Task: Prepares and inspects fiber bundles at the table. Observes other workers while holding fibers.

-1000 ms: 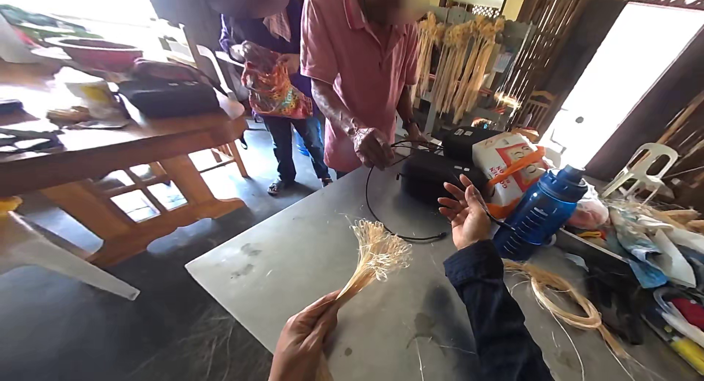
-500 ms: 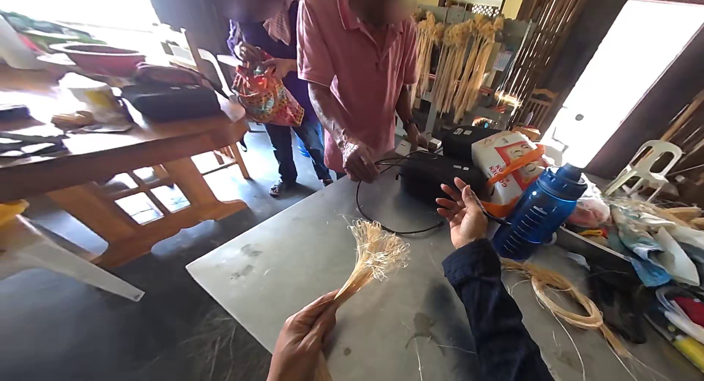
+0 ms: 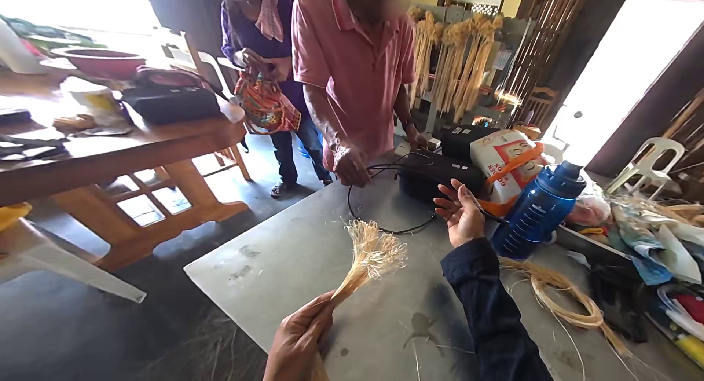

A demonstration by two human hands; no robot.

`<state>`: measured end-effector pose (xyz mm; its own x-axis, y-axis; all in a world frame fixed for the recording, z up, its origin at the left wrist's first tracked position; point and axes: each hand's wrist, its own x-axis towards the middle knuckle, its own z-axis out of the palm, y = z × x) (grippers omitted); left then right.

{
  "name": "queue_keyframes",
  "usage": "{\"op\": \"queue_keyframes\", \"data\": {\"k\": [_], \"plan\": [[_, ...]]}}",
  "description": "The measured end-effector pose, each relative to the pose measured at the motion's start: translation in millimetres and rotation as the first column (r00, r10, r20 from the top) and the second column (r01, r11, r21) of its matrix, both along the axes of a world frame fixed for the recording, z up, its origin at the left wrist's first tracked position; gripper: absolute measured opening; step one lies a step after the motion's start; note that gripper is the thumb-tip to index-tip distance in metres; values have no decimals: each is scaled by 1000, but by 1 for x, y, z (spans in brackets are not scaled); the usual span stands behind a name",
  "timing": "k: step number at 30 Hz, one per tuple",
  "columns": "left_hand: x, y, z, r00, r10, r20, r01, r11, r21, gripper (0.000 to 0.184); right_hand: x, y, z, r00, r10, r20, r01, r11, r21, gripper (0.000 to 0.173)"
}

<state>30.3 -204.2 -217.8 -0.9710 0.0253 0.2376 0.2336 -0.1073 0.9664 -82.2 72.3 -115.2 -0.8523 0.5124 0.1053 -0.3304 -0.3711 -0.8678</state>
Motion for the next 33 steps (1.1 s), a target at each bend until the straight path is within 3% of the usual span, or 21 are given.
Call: {"op": "queue_keyframes", "data": {"k": [17,22,27,33], "plan": [[0,-1,0,1000,-6,4,6,1000,-14,35,1,-2,1,996,76,37,-74,995,-67,36],[0,0,1,1000,-7,9,7,1000,7,35,3,-4,2,986,163,45,-148,960,-237,33],[0,0,2,1000,-2,19,2,1000,6,35,1,-9,0,963,255,84,-173,830,-530,36],[-1,-1,0,1000,-5,9,5,1000,-8,34,-6,-14,-12,938,300,172,-141,787,-601,50]]}}
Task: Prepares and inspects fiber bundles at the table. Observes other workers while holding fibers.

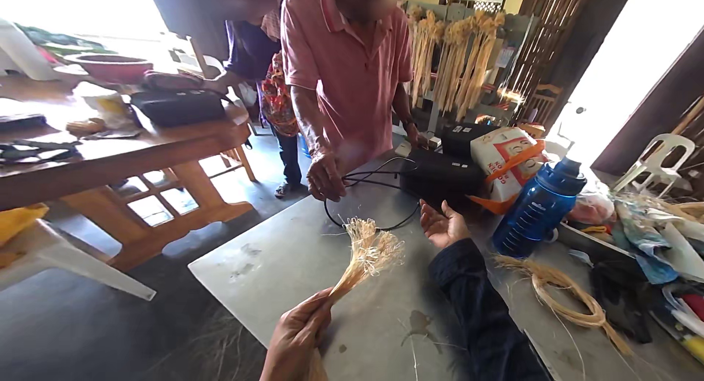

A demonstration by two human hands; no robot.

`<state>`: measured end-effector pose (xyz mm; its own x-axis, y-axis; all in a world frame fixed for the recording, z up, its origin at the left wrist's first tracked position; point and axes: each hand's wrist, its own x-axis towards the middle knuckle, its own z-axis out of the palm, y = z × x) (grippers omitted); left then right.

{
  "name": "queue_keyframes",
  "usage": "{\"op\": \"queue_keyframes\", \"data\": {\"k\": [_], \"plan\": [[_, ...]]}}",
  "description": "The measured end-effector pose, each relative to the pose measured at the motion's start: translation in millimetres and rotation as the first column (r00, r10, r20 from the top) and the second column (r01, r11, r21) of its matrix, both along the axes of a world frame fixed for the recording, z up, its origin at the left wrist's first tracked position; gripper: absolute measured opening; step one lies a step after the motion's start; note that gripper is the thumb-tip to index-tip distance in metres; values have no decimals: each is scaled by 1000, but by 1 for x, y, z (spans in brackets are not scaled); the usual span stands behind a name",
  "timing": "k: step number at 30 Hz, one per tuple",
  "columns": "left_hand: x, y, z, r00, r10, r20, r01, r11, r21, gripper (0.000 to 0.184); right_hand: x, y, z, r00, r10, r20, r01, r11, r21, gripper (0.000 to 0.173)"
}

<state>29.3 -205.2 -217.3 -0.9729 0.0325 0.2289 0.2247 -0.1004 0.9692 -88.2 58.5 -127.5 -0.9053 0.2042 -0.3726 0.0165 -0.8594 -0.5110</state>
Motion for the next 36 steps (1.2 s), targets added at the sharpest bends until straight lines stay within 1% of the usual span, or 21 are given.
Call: {"op": "queue_keyframes", "data": {"k": [3,7,9,14,18,20,22,27,31,33,36], "plan": [[0,0,0,1000,-2,-2,2,1000,15,35,-4,-1,-10,1000,-21,9,21,999,29,51],[-1,0,-1,1000,-6,-3,6,1000,24,35,-7,-2,-17,998,-48,47,43,995,91,47],[0,0,-1,1000,4,4,-4,1000,10,35,-8,-1,-20,996,-59,68,52,994,98,46],[1,0,3,1000,12,11,-11,1000,-26,34,-9,2,-27,991,-63,121,50,992,113,50],[2,1,2,1000,14,2,-14,1000,-20,34,-10,3,-29,983,-72,169,51,991,124,45],[2,1,3,1000,17,4,-17,1000,-15,35,-9,5,-31,986,-54,158,30,989,145,44],[2,1,2,1000,12,4,-12,1000,-6,35,-9,9,-37,994,-8,111,-10,987,158,46],[2,1,2,1000,11,-5,-11,1000,-9,34,-1,0,-24,987,-41,152,23,993,117,42],[1,1,1,1000,7,-15,-7,1000,-7,34,16,-12,-3,978,-33,205,-2,986,169,44],[1,1,2,1000,6,-3,-6,1000,0,33,12,-12,-5,972,-40,230,-3,983,185,44],[2,2,3,1000,6,10,-6,1000,13,33,3,-6,-20,978,-20,207,-31,970,242,48]]}}
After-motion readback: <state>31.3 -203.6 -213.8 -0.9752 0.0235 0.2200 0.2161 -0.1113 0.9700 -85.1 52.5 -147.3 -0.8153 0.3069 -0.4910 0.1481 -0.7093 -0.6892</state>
